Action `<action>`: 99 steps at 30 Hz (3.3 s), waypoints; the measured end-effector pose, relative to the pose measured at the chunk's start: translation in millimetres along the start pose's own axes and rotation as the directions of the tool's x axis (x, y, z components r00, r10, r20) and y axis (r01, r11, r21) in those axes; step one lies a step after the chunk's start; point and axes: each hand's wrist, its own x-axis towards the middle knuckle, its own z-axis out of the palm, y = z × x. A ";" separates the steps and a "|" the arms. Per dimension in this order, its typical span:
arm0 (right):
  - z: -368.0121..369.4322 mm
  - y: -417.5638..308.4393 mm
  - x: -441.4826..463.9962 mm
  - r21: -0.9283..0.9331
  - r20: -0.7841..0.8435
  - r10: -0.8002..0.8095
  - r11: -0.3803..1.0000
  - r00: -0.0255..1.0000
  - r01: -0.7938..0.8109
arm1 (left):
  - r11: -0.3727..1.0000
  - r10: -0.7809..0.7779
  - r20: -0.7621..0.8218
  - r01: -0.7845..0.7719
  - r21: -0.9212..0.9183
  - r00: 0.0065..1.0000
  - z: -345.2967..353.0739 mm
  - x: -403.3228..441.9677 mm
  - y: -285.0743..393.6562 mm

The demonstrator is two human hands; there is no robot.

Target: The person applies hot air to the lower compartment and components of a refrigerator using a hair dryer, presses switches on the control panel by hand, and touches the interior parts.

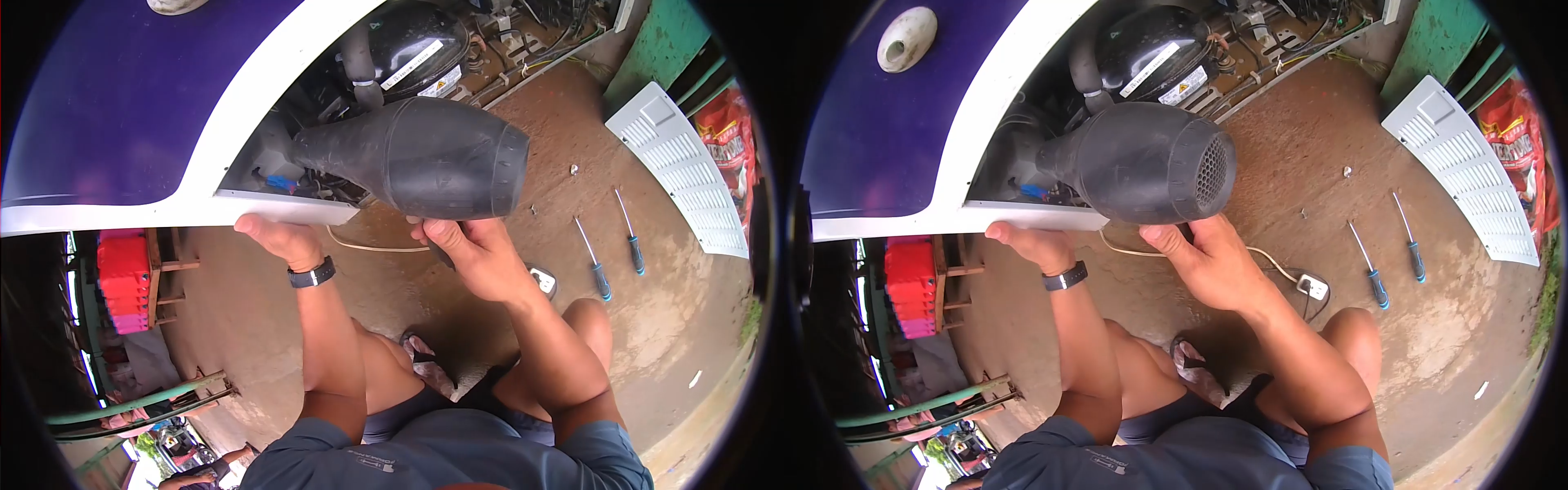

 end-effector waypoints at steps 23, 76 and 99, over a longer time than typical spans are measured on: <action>5.8 6.0 7.2 0.087 0.039 -0.051 0.995 0.998 0.047 | 0.998 0.005 -0.006 -0.005 0.057 1.000 10.5 -6.8 0.7; 10.8 31.7 -36.6 -0.552 0.149 -0.179 0.801 0.972 0.233 | 0.993 -0.111 -0.017 0.112 0.043 0.994 -33.1 -2.9 -20.6; -52.9 26.4 -32.8 -0.873 0.405 -0.175 0.218 0.897 0.437 | 0.965 0.256 0.031 -0.254 -0.061 0.966 -29.7 13.9 -65.6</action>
